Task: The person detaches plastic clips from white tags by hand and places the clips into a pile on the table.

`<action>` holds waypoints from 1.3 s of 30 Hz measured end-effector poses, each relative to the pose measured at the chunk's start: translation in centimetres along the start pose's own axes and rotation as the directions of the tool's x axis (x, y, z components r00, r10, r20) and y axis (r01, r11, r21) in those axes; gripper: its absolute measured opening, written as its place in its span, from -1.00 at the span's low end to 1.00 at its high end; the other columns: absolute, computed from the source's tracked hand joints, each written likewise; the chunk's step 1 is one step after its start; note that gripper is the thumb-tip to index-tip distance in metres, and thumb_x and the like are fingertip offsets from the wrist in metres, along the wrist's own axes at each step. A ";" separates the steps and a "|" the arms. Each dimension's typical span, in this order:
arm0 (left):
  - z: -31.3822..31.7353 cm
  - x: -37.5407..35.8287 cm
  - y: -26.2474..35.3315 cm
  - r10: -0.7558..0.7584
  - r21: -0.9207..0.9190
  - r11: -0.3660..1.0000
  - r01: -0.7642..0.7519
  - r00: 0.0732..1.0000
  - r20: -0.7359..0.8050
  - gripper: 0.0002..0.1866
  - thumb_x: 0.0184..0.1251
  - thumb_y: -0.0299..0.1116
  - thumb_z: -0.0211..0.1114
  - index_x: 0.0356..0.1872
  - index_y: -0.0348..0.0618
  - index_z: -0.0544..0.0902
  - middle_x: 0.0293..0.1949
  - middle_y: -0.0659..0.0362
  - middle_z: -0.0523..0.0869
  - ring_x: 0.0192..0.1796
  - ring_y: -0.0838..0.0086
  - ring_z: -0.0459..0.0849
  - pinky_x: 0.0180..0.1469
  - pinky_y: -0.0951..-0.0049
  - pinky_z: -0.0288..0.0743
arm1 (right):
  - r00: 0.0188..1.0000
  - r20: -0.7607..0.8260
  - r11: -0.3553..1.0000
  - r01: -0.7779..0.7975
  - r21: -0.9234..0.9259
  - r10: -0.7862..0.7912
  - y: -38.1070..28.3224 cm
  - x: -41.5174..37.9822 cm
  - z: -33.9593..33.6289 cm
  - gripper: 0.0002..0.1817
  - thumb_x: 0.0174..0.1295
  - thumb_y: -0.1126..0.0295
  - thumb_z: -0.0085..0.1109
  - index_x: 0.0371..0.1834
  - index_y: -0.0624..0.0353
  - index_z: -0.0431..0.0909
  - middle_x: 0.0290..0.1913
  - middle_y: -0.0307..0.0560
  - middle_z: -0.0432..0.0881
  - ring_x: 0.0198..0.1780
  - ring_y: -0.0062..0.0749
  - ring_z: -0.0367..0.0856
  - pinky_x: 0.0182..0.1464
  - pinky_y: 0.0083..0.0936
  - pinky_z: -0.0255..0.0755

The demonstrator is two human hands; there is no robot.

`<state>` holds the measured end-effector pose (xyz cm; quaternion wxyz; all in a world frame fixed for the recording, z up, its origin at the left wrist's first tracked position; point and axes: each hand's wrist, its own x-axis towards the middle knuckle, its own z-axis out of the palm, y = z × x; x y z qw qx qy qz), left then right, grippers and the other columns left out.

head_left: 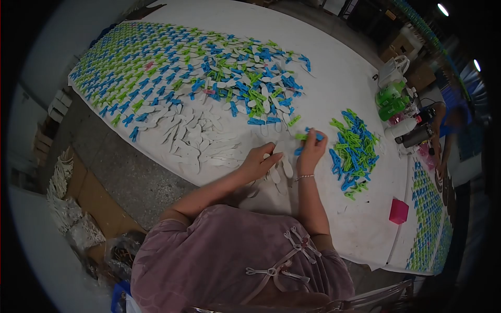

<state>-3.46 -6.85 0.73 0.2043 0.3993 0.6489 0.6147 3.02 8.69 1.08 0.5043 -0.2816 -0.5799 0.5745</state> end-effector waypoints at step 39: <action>-3.1 4.3 -2.6 0.145 0.126 0.985 -0.120 0.965 -0.218 -0.48 0.22 -0.04 0.27 0.05 -0.19 0.42 -0.06 0.11 0.49 0.00 0.38 0.48 -0.02 0.41 0.40 | 0.661 0.631 0.686 -0.677 0.267 0.407 -0.5 1.9 -0.4 -0.75 0.29 0.51 -0.02 0.03 0.13 0.43 -0.15 -0.11 0.60 -0.25 -0.48 0.63 -0.32 -0.60 0.58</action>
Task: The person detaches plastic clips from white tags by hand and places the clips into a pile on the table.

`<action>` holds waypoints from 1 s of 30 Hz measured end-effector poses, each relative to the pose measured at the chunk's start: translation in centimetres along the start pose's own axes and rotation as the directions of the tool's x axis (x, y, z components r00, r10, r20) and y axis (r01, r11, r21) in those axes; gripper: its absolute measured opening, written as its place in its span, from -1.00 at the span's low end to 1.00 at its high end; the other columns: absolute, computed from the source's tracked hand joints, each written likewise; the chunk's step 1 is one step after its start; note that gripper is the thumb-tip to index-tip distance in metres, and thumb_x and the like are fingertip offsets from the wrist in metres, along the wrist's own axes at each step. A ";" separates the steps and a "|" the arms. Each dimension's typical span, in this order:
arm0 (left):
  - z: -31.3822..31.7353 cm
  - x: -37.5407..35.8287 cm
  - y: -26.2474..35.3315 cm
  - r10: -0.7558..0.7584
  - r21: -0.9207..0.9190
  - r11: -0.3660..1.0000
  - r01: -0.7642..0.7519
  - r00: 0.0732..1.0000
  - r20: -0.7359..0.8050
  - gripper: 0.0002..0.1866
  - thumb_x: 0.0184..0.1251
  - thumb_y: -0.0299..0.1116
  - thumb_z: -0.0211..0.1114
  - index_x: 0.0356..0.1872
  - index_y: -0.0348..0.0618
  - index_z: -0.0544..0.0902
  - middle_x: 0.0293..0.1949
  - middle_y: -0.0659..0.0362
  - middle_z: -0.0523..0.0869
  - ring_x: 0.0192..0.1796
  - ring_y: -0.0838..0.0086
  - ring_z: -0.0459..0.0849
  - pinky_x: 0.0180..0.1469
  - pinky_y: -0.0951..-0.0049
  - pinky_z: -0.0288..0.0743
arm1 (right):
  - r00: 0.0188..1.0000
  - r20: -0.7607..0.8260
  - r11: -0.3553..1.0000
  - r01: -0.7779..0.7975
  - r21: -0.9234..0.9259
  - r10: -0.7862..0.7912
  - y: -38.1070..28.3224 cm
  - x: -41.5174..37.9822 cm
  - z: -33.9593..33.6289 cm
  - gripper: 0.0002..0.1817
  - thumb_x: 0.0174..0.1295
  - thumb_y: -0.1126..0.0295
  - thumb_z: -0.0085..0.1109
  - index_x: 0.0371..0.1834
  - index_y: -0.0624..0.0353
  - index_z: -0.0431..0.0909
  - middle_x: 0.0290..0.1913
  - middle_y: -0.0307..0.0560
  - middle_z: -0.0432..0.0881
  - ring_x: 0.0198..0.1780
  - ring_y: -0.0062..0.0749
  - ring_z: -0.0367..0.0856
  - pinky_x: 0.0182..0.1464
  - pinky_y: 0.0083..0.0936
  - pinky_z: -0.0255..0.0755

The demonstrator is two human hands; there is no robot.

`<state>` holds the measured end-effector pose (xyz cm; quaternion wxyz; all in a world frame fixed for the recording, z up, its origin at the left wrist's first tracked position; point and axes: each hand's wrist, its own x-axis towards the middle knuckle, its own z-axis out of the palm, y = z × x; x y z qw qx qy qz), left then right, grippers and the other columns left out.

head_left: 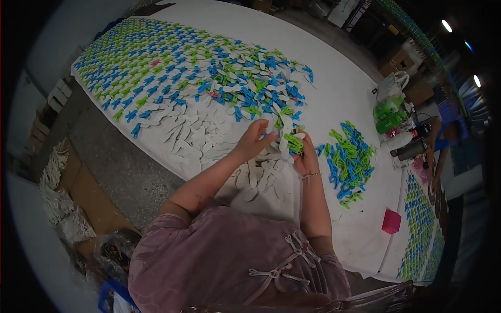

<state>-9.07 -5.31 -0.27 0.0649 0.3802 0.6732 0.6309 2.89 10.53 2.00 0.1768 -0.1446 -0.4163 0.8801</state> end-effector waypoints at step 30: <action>3.9 -0.1 -1.0 -0.251 -0.418 0.865 0.276 0.961 0.115 -0.78 0.40 -0.26 0.07 -0.11 -0.18 0.39 -0.37 0.27 0.39 -0.34 0.68 0.27 -0.32 0.62 0.23 | 0.943 0.020 0.752 0.278 -0.597 -0.333 3.8 -0.9 2.6 -0.62 0.25 0.19 0.17 0.06 0.08 0.38 -0.14 -0.29 0.48 -0.15 -0.68 0.43 -0.18 -0.72 0.35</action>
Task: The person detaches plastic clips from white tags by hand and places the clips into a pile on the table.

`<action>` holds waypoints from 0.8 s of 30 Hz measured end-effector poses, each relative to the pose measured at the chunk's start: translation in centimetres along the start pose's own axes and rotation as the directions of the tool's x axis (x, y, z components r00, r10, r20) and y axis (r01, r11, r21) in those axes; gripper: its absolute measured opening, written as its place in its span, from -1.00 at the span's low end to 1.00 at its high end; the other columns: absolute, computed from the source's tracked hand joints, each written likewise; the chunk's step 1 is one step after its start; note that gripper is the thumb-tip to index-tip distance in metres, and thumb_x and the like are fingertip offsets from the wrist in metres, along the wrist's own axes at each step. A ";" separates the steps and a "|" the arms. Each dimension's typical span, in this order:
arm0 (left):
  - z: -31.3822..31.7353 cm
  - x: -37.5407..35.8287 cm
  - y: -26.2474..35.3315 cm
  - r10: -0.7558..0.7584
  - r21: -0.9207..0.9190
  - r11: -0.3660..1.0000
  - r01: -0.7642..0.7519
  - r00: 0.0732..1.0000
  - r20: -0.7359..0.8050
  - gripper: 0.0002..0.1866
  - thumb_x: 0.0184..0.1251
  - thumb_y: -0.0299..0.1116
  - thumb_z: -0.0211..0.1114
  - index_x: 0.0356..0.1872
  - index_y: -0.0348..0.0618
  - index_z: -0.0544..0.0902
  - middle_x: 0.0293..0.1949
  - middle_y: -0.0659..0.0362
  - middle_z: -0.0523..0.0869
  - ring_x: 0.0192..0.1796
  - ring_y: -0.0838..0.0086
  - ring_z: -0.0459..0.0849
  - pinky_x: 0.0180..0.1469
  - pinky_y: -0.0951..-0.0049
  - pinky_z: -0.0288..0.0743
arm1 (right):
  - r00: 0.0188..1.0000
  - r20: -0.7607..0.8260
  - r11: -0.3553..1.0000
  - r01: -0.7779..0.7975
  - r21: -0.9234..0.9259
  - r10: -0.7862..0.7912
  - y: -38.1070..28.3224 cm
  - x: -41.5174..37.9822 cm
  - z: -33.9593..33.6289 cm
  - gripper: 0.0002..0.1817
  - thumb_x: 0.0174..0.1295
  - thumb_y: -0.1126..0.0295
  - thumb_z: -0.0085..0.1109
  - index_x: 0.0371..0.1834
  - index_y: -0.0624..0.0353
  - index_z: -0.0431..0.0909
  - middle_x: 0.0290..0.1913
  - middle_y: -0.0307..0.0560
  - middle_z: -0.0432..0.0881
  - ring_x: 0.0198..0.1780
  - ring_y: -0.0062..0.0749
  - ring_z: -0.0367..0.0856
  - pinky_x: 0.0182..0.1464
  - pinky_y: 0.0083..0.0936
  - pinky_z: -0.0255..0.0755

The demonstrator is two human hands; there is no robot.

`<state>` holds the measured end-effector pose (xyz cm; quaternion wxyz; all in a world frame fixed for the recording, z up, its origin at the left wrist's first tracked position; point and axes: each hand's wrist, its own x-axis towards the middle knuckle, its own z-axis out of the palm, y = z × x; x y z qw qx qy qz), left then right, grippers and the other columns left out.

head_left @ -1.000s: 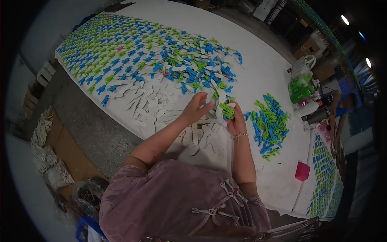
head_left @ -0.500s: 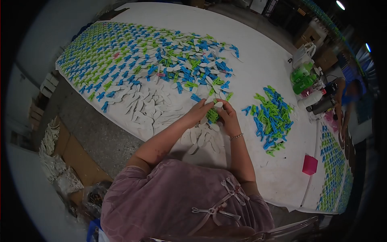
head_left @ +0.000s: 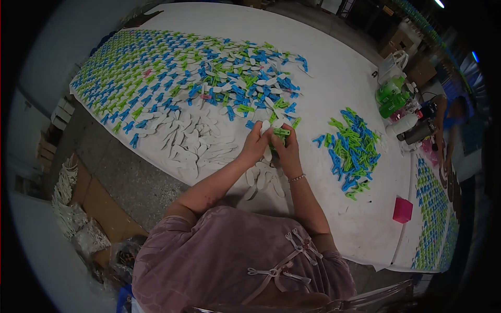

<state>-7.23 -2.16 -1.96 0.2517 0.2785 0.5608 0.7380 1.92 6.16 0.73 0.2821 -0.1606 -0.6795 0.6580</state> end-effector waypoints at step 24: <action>2.0 0.0 1.1 0.215 0.075 0.977 -0.201 0.932 -0.294 -0.84 0.39 -0.41 -0.02 -0.06 -0.14 0.33 -0.30 0.28 0.37 -0.35 0.67 0.30 -0.29 0.60 0.27 | 0.840 -0.438 0.943 0.241 -0.227 -0.320 0.3 0.6 0.8 -0.80 0.24 0.29 0.19 -0.37 0.18 0.49 -0.37 -0.22 0.50 -0.35 -0.62 0.45 -0.31 -0.65 0.36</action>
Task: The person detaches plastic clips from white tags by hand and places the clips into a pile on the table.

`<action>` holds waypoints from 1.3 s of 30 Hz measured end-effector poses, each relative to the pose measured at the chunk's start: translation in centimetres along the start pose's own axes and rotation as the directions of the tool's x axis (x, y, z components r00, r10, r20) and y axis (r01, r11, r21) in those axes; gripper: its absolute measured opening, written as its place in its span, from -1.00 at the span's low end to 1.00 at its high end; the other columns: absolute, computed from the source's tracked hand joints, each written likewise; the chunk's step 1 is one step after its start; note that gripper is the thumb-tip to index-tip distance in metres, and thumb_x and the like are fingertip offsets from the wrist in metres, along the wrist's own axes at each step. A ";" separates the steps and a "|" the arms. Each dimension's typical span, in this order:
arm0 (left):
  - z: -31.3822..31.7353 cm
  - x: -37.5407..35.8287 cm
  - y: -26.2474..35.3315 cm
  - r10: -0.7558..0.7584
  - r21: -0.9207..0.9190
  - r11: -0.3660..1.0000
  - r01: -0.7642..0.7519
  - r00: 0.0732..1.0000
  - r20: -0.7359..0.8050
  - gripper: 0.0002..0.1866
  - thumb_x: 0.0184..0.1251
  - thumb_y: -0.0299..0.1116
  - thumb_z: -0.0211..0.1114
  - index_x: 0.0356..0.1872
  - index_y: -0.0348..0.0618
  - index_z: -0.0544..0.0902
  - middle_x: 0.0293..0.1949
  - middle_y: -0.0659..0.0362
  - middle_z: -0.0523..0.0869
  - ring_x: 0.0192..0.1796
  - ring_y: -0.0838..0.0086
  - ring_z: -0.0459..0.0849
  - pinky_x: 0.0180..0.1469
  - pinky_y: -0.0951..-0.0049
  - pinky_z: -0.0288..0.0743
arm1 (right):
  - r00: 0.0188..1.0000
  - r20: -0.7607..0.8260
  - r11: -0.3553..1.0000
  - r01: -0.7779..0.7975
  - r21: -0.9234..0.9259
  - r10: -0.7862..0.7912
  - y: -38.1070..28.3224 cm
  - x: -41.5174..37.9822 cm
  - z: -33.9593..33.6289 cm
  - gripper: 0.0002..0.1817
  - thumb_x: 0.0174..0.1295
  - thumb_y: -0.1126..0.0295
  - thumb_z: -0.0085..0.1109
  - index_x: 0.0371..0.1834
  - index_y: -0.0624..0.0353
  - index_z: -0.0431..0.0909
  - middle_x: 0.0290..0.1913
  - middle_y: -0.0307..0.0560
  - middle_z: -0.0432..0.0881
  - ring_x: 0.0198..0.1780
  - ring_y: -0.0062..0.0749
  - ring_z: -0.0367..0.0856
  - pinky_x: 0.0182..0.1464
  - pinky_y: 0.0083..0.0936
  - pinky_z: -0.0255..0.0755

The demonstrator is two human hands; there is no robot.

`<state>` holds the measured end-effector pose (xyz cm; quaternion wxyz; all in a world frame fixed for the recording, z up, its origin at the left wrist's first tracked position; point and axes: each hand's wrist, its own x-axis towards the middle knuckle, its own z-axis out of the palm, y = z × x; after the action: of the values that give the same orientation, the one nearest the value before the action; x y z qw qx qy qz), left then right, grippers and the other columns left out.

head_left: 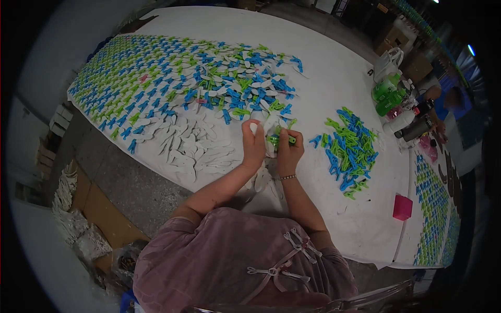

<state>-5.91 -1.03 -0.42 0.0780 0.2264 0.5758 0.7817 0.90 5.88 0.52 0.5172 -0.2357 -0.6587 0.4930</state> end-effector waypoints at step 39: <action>-5.5 2.0 4.9 -0.438 0.219 0.891 0.398 0.624 0.648 -0.82 0.36 -0.29 0.16 -0.26 -0.20 0.56 -0.49 0.29 0.56 -0.46 0.67 0.46 -0.34 0.62 0.37 | 0.314 0.886 0.648 -0.761 0.020 0.341 -2.3 2.2 -4.2 -0.85 0.18 0.36 0.22 -0.31 0.23 0.60 -0.34 -0.16 0.66 -0.28 -0.57 0.57 -0.16 -0.60 0.42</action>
<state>-9.44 -6.65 3.43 0.4564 0.3591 0.5638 0.5873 4.39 8.48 3.48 -0.0258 -0.0702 -0.5600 0.8251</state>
